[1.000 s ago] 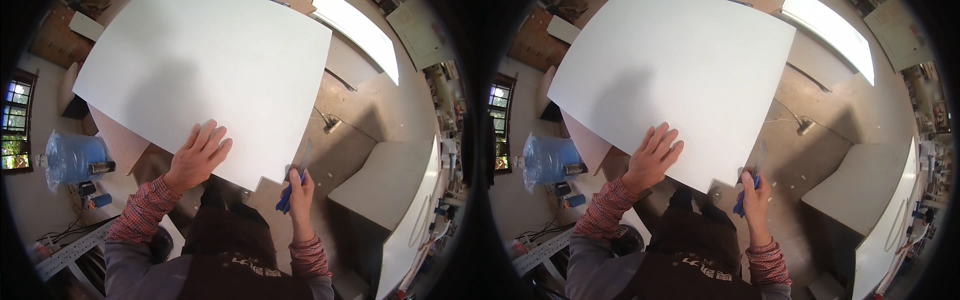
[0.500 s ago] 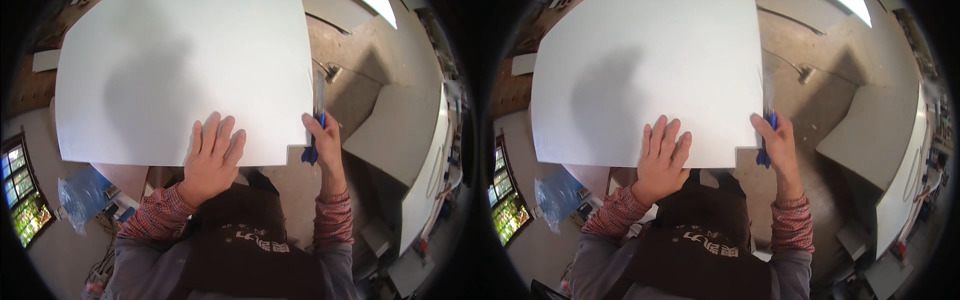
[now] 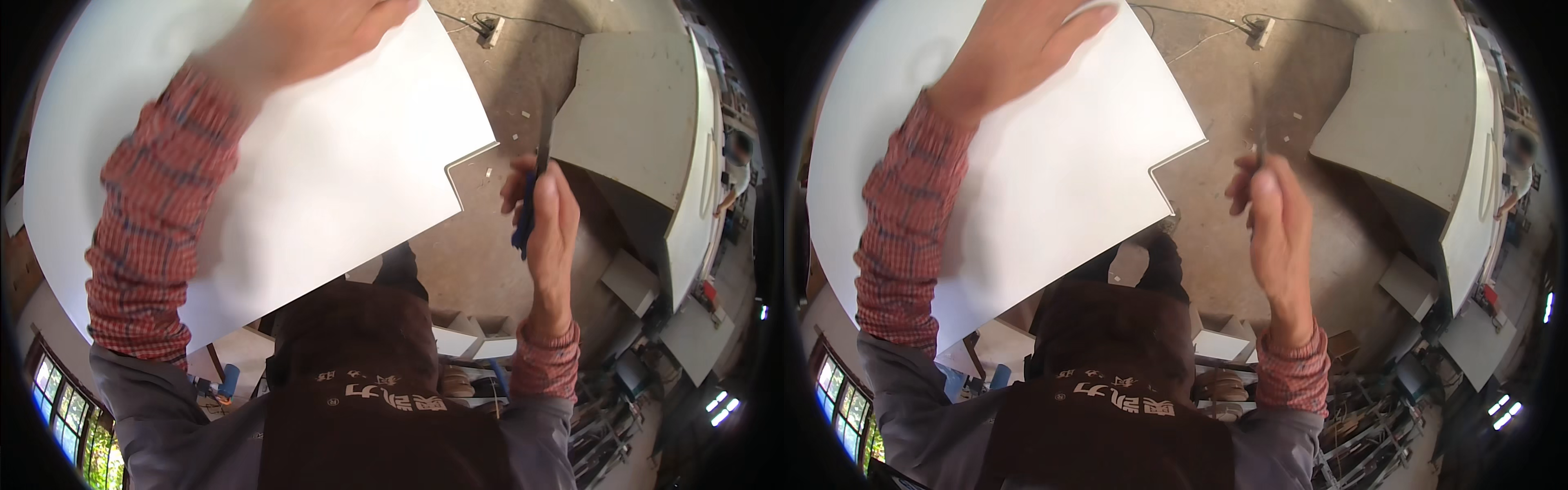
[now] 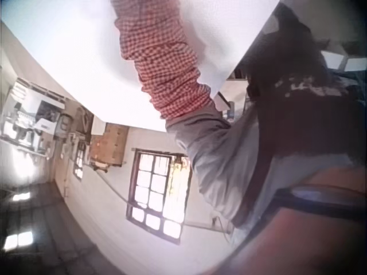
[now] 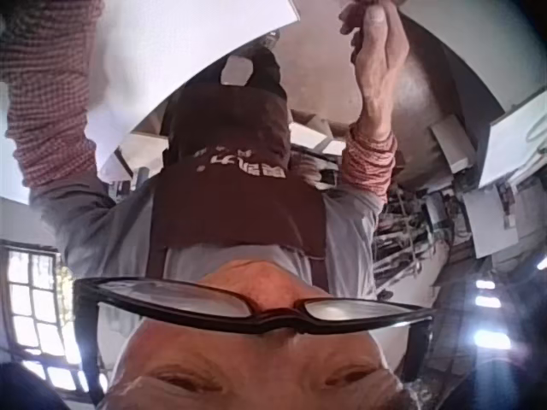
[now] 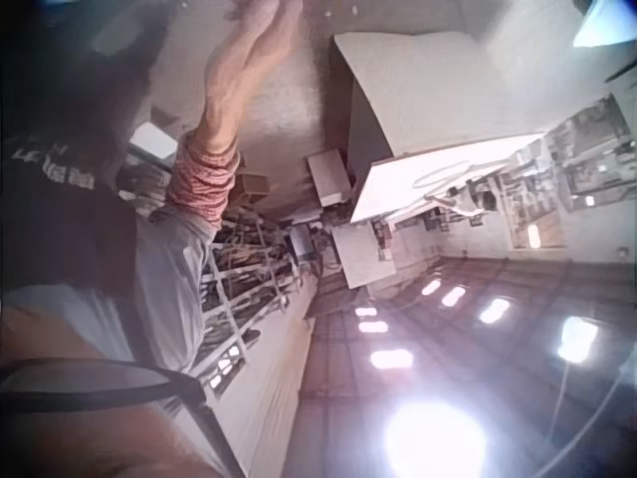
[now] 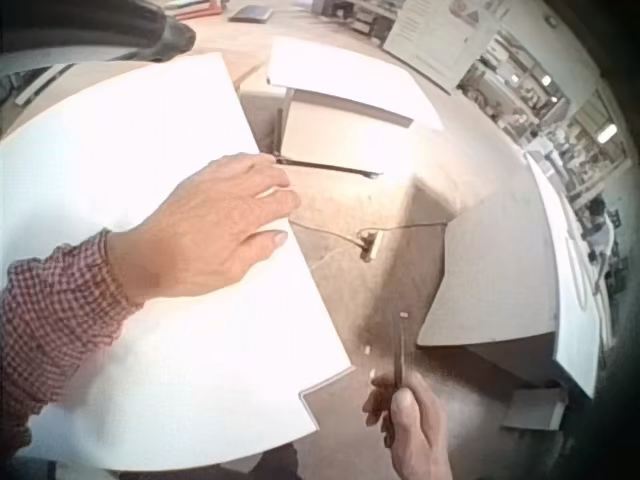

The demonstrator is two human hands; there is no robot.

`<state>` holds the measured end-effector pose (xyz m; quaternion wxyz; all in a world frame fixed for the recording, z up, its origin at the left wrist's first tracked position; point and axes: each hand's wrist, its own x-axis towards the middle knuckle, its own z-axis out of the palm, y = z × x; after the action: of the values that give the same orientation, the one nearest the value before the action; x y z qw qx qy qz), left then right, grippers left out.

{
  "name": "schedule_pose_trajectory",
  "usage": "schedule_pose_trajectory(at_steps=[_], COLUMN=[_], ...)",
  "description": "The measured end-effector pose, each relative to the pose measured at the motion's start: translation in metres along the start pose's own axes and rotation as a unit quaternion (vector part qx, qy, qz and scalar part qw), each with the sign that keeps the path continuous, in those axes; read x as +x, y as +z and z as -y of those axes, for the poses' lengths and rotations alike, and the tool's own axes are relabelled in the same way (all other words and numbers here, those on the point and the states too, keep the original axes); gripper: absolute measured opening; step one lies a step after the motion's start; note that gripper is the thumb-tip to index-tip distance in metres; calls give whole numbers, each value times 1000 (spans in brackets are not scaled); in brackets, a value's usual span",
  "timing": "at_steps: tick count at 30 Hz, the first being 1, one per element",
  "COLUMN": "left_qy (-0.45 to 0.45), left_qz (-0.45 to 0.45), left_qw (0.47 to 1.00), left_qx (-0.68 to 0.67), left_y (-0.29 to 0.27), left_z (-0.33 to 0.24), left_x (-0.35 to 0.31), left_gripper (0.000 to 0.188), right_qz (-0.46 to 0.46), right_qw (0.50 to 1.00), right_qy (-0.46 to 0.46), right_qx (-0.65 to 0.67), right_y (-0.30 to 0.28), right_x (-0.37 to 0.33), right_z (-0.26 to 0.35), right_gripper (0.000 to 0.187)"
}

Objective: The person trims the edge of a white sheet using a utility knife and then smooths the cut edge with a wrench. The person repeatedly scores and scrapes the edge to remove excess material.

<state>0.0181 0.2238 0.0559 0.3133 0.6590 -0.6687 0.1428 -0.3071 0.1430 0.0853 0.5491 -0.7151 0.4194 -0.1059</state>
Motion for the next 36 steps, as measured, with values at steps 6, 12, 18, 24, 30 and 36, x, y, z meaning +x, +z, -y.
schedule_pose_trajectory(at_steps=[6, 12, 18, 24, 30, 36], left_qy=[-15, -42, -92, -133, -94, -111], left_qz=[154, 200, 227, 253, 249, 218], left_qw=[988, 979, 969, 957, 963, 970], left_qx=[23, 4, -28, -56, -45, -3], left_y=[2, 16, 7, -2, 6, -1], left_z=[14, 24, 22, 13, 24, 36], left_x=[35, 53, 55, 61, 57, 53], left_gripper=[34, 47, 49, 51, 51, 49], right_qz=[95, 88, 81, 100, 126, 157], right_qw=[951, 861, 832, 822, 832, 837], right_qy=[-138, -327, -366, -362, -343, -341], right_qx=[-259, -380, -409, -427, -418, -398], right_y=[-11, -5, -5, -11, -13, -13], right_x=[-44, -33, -23, -20, -19, -22], right_z=[14, 6, 3, 7, 10, 10], right_gripper=[40, 53, 56, 55, 57, 59])
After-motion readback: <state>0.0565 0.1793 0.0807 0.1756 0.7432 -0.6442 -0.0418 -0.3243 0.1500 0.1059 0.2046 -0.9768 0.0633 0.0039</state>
